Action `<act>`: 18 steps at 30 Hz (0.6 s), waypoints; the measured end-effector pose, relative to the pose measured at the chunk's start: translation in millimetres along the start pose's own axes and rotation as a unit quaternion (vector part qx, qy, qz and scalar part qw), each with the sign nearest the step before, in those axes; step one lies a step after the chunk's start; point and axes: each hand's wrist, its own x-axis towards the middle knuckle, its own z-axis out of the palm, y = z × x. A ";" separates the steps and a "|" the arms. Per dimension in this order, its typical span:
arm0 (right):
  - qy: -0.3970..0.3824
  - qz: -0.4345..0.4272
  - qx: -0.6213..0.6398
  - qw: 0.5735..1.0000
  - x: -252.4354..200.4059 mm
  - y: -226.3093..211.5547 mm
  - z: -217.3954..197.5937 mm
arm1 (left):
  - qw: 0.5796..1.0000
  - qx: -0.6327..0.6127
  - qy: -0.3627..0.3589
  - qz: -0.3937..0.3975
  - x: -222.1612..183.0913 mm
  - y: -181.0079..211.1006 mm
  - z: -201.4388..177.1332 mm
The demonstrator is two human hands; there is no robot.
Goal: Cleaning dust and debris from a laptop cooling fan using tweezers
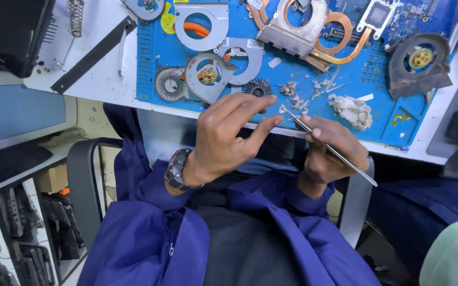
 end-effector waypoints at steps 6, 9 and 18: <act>-0.090 -0.095 0.075 0.989 14.2 7.2 -10.0 | 0.995 -0.080 0.043 -0.051 2.6 -1.9 13.8; -0.058 -0.106 0.059 0.991 17.7 3.2 -0.7 | 0.992 -0.101 0.036 -0.067 4.2 -0.4 13.2; -0.081 -0.063 0.092 0.990 12.5 8.8 -12.8 | 0.962 -0.229 -0.017 -0.148 -2.4 -14.3 5.5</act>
